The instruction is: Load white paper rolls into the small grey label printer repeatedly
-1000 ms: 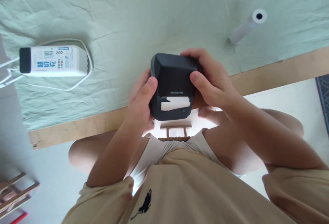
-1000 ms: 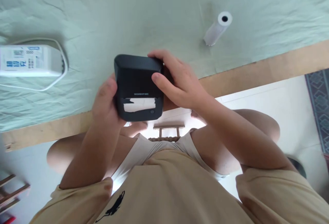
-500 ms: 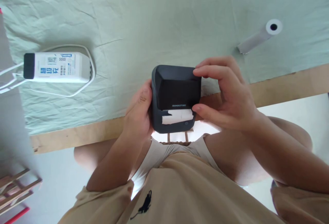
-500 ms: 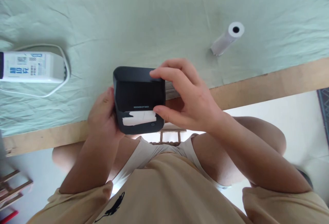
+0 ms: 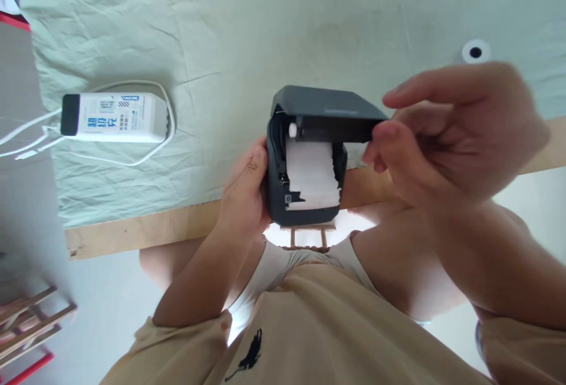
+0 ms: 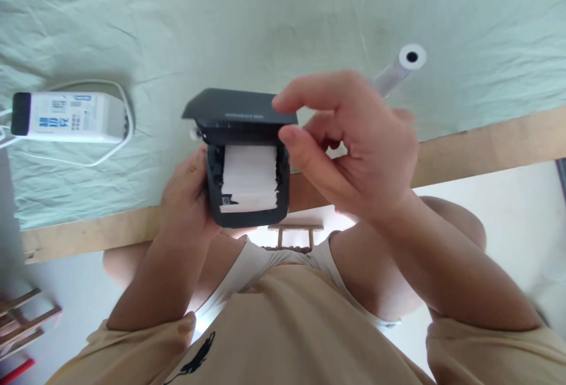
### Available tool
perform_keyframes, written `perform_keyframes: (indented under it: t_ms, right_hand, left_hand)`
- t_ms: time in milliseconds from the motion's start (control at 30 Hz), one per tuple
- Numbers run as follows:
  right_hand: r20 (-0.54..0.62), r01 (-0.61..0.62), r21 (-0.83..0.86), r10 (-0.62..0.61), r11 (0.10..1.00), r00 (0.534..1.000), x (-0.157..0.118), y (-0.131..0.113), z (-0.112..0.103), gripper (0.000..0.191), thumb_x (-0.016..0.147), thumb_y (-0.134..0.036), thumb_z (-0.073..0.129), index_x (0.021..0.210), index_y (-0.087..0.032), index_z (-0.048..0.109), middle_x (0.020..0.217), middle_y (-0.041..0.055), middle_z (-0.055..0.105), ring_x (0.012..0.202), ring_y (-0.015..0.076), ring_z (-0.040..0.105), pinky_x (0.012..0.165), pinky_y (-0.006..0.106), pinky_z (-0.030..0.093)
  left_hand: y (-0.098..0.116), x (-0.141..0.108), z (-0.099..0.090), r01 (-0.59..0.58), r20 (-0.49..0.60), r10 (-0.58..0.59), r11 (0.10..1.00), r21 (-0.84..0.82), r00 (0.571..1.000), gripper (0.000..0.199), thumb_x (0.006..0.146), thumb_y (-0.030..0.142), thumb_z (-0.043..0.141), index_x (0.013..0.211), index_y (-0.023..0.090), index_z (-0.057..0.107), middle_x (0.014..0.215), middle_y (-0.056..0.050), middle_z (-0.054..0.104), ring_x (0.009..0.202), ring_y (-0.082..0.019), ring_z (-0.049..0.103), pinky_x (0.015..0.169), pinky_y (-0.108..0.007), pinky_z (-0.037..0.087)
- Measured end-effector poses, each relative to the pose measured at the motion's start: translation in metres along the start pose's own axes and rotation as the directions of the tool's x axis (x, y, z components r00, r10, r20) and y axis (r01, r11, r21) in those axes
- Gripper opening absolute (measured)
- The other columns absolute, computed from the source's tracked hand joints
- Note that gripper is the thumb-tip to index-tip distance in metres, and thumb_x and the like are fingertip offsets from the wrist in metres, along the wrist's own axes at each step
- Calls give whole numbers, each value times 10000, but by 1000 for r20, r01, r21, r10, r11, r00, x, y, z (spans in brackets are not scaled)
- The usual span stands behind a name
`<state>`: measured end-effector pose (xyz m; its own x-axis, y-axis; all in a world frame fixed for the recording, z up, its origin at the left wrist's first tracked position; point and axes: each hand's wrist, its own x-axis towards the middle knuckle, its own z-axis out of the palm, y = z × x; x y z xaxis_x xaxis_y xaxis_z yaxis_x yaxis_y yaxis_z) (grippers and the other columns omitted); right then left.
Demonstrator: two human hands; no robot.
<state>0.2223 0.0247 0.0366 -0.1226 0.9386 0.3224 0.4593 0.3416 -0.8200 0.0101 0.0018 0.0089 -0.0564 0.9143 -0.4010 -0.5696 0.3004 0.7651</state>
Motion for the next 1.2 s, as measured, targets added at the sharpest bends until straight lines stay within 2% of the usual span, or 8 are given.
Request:
perform_keyframes:
  t_ms: [133, 267, 400, 600, 767, 867, 1067, 1200]
  right_hand:
    - [-244, 58, -4, -57, 998, 968, 7, -10, 12, 198, 1025, -440, 785, 910, -329, 668, 876, -16, 798, 635, 187, 691, 516, 407, 461]
    - [27, 234, -260, -235, 937, 972, 14, -8, 17, 112, 1007, -240, 708, 921, -309, 686, 845, -62, 792, 602, 138, 625, 518, 358, 379]
    - [284, 272, -386, -167, 881, 944, 14, -4, 13, 114, 1026, -346, 664, 1017, -300, 768, 681, -26, 671, 550, 147, 506, 515, 341, 259]
    - [421, 197, -335, -40, 921, 906, 18, -18, 0, 318, 868, -191, 742, 1164, -303, 769, 819, -48, 755, 556, 110, 492, 540, 317, 301]
    - [63, -114, 170, 105, 979, 993, 34, -15, -21, 319, 763, -247, 845, 1072, -289, 777, 991, -13, 765, 598, 116, 579, 476, 323, 395]
    - [-91, -234, 379, 287, 896, 954, 44, 10, -17, 331, 758, -368, 803, 1061, -287, 697, 853, -25, 669, 533, 125, 529, 444, 308, 312]
    - [-170, -142, 110, 160, 984, 972, 36, 48, -2, 356, 833, -435, 855, 882, -277, 540, 728, -48, 596, 527, 128, 525, 520, 337, 417]
    - [-71, 42, -316, -68, 948, 995, 27, 56, -15, 342, 976, -563, 795, 961, -262, 632, 933, 44, 736, 879, 234, 720, 850, 446, 580]
  left_hand:
    - [1, -3, 1, -24, -15, 24, 999, -24, 1000, 325, 1107, 419, 728, 915, 200, 871, 832, 5, 812, 720, -108, 758, 650, -178, 603]
    - [9, -5, 0, 2, 179, -18, 996, 92, 984, 257, 1024, 450, 833, 1111, 211, 873, 902, -35, 834, 942, -232, 855, 786, -280, 691]
    - [15, -6, -4, 19, 221, -59, 984, 180, 974, 278, 1014, 463, 867, 1130, 211, 849, 1026, -60, 851, 1118, -282, 858, 910, -322, 710]
    - [4, 0, -14, -44, 300, 14, 995, 93, 954, 272, 1047, 406, 837, 1241, 217, 864, 957, -20, 846, 919, -178, 852, 668, -182, 638]
    - [4, -2, -11, -20, 284, 5, 999, 47, 959, 202, 1094, 378, 765, 1158, 223, 878, 879, -16, 822, 882, -179, 855, 647, -178, 630]
    - [8, -5, -7, 4, 212, -22, 996, 85, 977, 217, 1076, 403, 783, 1133, 211, 865, 892, -23, 828, 861, -206, 860, 699, -235, 681]
    - [7, -3, -9, 31, 218, -53, 994, 104, 975, 298, 1021, 469, 846, 1170, 213, 820, 859, -20, 809, 843, -223, 858, 623, -237, 660]
    - [3, -3, -14, 15, 222, -37, 995, 101, 974, 298, 1039, 472, 820, 1191, 217, 806, 887, -25, 819, 835, -228, 858, 708, -290, 710]
